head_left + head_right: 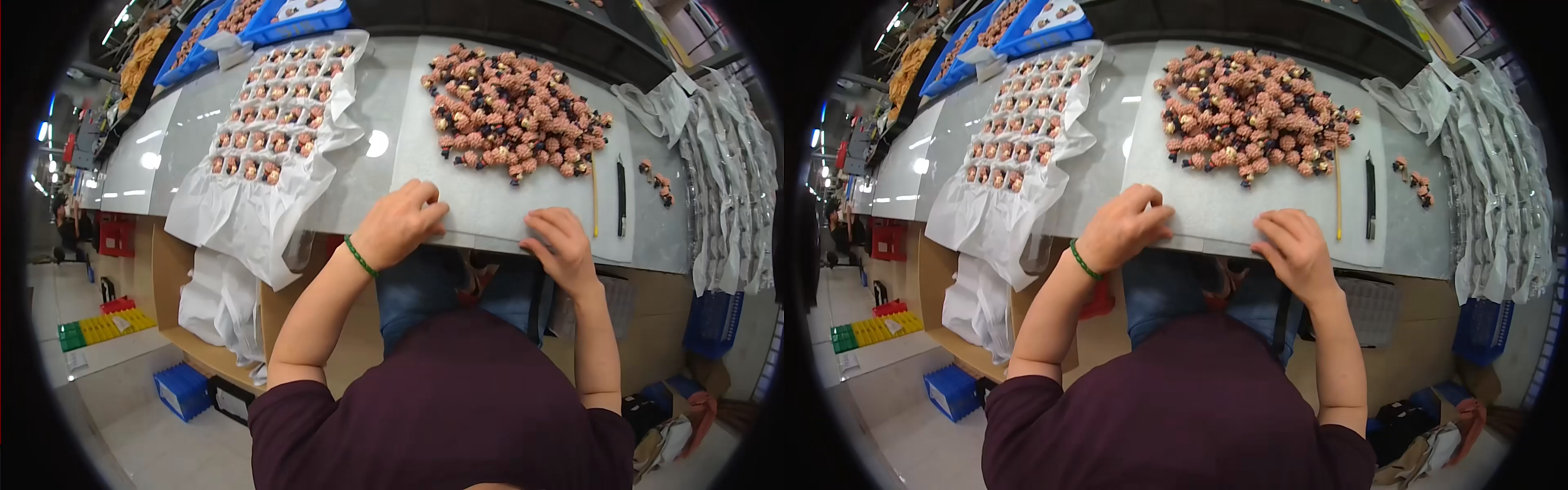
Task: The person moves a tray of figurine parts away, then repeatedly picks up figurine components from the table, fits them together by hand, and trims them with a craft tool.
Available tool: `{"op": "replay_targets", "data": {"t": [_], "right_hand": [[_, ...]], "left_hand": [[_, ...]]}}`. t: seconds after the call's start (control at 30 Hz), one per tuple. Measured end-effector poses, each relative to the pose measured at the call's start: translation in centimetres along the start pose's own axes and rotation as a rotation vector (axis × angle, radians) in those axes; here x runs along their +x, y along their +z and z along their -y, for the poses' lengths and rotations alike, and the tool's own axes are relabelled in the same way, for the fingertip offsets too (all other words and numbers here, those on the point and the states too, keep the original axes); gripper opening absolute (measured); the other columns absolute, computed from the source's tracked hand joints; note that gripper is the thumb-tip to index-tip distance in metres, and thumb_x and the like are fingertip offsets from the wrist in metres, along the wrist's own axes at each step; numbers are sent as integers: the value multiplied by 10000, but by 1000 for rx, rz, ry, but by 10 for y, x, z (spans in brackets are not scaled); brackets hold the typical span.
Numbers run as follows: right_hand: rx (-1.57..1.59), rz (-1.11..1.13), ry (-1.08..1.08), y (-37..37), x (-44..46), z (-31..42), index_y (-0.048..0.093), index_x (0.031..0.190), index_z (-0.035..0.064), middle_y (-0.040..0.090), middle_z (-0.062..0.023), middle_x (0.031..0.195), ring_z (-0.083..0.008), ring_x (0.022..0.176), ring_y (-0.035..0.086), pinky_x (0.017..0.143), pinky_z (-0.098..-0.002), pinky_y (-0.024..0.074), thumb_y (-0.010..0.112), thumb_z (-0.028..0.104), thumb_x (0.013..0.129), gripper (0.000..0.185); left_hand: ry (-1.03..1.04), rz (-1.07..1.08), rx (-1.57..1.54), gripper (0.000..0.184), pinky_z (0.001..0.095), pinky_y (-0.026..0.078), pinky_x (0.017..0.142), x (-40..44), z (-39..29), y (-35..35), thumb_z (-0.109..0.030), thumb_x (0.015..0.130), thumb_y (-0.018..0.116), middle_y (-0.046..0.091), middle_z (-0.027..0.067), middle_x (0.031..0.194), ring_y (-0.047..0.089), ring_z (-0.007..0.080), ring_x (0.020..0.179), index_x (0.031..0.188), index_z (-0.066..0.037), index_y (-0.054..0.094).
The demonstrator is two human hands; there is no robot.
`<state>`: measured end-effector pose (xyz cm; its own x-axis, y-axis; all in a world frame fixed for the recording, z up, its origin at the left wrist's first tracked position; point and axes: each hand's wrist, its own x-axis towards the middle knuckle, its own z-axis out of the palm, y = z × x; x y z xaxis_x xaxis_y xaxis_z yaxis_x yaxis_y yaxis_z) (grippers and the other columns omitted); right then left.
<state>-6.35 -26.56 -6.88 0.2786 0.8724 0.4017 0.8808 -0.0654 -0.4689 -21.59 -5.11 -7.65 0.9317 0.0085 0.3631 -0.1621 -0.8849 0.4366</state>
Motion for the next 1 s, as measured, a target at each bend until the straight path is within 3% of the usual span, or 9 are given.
{"op": "replay_targets", "data": {"t": [0.17, 0.37, 0.47, 0.57, 0.73, 0.83, 1.0], "right_hand": [[-113, -46, -222, 3, -4, -1, 562, 863, 4, 559, -93, 796, -246, 699, 540, 609, -314, 451, 630, -4, 604, 267], [-144, -92, -207, 8, -8, -1, 565, 845, -1, 544, -79, 748, -221, 683, 536, 599, -293, 460, 567, -4, 594, 251], [-111, -109, -199, 11, -10, -1, 557, 848, -10, 541, -92, 751, -243, 684, 536, 589, -303, 464, 572, -54, 575, 277], [-106, -141, -218, 12, -11, -1, 563, 857, 5, 529, -75, 726, -210, 671, 524, 596, -288, 457, 537, 11, 599, 260], [-93, -161, -216, 12, -14, -3, 556, 852, 10, 528, -79, 733, -216, 689, 528, 604, -294, 459, 541, 6, 600, 253], [-7, -161, -231, 11, -15, -5, 518, 879, 3, 534, -104, 769, -257, 700, 536, 605, -315, 465, 536, -88, 590, 304], [57, -210, -235, 13, -15, -7, 471, 903, 14, 533, -113, 782, -269, 700, 534, 602, -318, 461, 545, -111, 585, 349]], "left_hand": [[180, 103, 150, 217, 284, 424, 578, -1, -4, 1, -97, 651, 582, 459, 53, 758, 479, 187, 693, 850, -33, 525], [259, 116, 227, 278, 277, 428, 555, -1, -5, 6, -77, 602, 614, 485, 45, 784, 491, 171, 680, 864, -25, 539], [240, 108, 242, 280, 272, 424, 527, -3, -6, 8, -55, 594, 613, 487, 43, 768, 492, 169, 660, 863, -22, 543], [247, 84, 228, 283, 272, 421, 511, -4, -7, 10, -39, 585, 615, 486, 43, 754, 492, 170, 640, 858, -17, 543], [245, 35, 205, 297, 275, 419, 491, -4, -8, 11, -13, 569, 617, 492, 48, 745, 496, 176, 621, 856, -7, 542], [234, 14, 171, 305, 276, 421, 496, -4, -8, 12, -18, 568, 625, 499, 52, 758, 501, 179, 631, 861, -11, 543], [125, -54, 176, 286, 276, 425, 503, -3, -10, 2, -22, 591, 617, 510, 62, 769, 509, 185, 640, 869, -24, 547]]}}
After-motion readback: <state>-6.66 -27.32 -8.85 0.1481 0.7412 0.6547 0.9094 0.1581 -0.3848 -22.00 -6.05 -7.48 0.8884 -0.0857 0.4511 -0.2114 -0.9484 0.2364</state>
